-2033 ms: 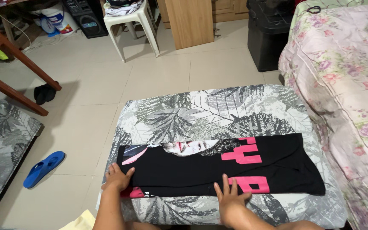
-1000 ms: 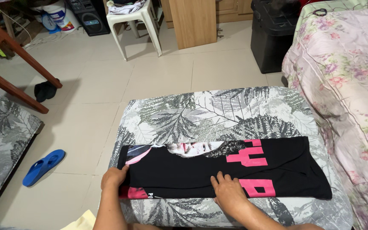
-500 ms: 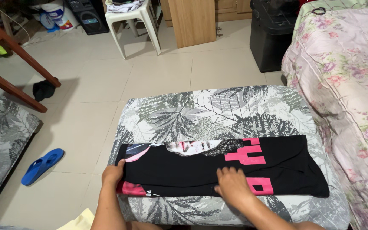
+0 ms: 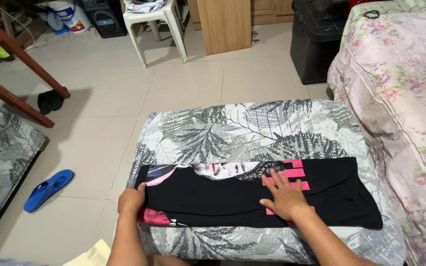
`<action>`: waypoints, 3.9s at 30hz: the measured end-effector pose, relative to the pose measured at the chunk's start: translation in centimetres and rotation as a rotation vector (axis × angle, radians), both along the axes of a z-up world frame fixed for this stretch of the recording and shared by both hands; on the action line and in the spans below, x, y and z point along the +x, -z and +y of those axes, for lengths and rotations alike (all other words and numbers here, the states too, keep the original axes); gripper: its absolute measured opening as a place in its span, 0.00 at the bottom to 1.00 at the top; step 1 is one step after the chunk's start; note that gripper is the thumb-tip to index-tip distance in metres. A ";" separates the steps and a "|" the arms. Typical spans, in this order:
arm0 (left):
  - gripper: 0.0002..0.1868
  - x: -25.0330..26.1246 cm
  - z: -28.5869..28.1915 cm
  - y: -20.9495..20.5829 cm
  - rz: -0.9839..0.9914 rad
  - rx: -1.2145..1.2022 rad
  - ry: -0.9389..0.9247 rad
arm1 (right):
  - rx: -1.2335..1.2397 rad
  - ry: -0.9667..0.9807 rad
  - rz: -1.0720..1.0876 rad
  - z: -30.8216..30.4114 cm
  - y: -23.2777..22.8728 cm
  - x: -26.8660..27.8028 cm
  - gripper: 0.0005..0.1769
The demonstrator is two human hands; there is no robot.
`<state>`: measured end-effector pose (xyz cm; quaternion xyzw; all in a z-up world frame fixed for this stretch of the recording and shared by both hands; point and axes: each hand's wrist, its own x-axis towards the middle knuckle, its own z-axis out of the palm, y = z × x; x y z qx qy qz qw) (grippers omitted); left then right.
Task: The person folds shirts by hand on a surface, flattening the fabric and turning them over.
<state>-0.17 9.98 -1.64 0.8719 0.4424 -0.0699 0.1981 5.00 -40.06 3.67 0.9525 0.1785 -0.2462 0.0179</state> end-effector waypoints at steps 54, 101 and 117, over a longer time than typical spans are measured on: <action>0.37 4.3 -13.7 -3.1 -0.117 0.329 0.582 | 0.053 0.030 -0.438 -1.7 2.8 4.6 0.46; 0.69 2.5 -7.8 -4.0 0.218 0.050 0.475 | -0.128 -0.157 -0.249 4.0 -1.2 -0.7 0.49; 0.87 -1.1 -5.4 -7.7 0.522 0.061 0.414 | 0.015 -0.415 0.115 6.8 -2.3 -7.0 0.58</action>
